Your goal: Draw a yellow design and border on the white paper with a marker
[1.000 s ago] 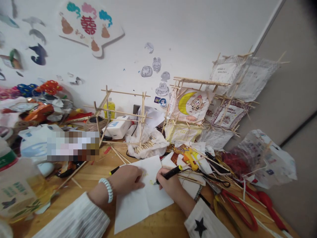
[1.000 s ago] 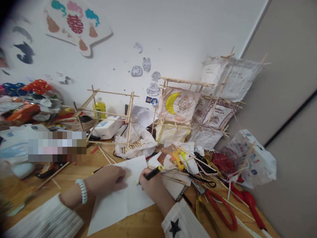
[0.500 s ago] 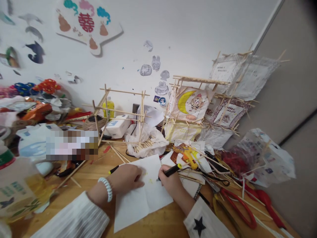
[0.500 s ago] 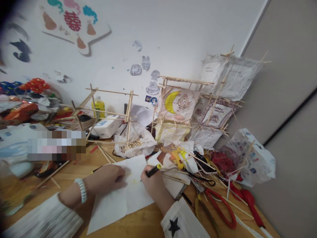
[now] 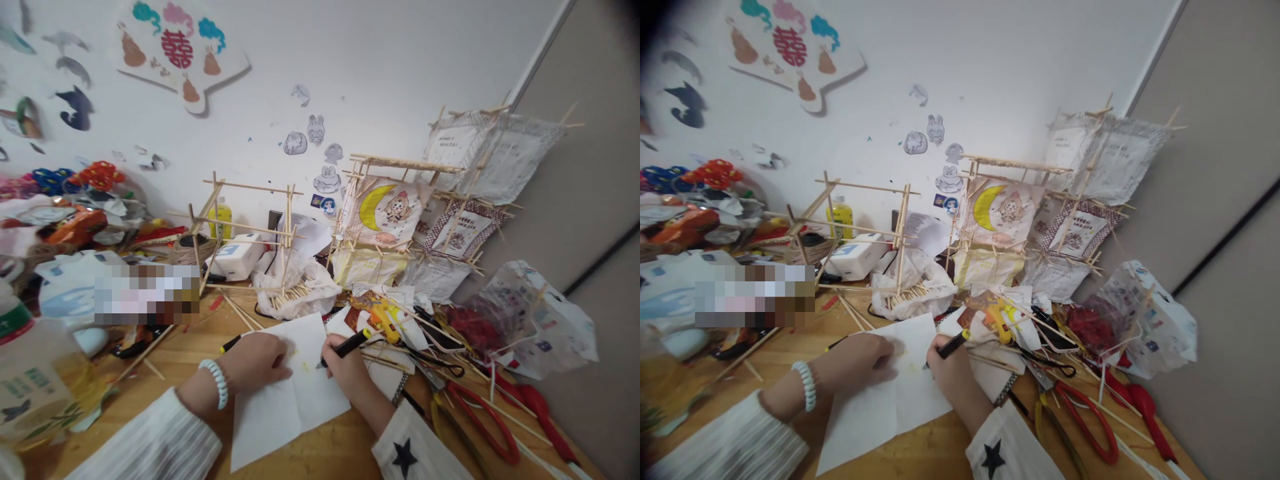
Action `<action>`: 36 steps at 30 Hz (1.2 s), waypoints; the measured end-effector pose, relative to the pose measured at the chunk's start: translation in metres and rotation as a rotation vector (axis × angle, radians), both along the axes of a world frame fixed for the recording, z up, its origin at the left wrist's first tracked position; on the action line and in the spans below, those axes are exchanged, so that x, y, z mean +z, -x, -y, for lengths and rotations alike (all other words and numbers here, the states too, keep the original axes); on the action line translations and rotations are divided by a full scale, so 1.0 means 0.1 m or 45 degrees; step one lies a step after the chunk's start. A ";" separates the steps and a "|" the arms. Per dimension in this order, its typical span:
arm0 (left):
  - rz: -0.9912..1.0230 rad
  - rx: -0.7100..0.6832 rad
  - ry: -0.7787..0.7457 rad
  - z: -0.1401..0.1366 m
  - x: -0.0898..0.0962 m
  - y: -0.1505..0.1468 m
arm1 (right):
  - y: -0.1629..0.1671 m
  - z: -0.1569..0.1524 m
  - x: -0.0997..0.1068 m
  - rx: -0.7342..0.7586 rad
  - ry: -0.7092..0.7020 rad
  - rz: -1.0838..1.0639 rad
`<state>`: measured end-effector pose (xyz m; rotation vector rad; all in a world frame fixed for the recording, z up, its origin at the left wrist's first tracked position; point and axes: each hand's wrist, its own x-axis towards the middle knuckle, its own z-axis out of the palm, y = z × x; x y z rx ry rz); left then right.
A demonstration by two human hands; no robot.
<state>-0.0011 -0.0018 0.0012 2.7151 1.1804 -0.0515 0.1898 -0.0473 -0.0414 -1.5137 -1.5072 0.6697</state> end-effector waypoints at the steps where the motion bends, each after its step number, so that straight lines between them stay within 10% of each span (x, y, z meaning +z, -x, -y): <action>1: -0.005 0.003 -0.002 0.00 0.01 0.00 | 0.00 0.00 0.00 0.001 0.000 -0.008; 36: -0.020 0.021 -0.022 0.02 0.01 0.01 | 0.00 -0.03 -0.14 0.106 -0.003 -0.119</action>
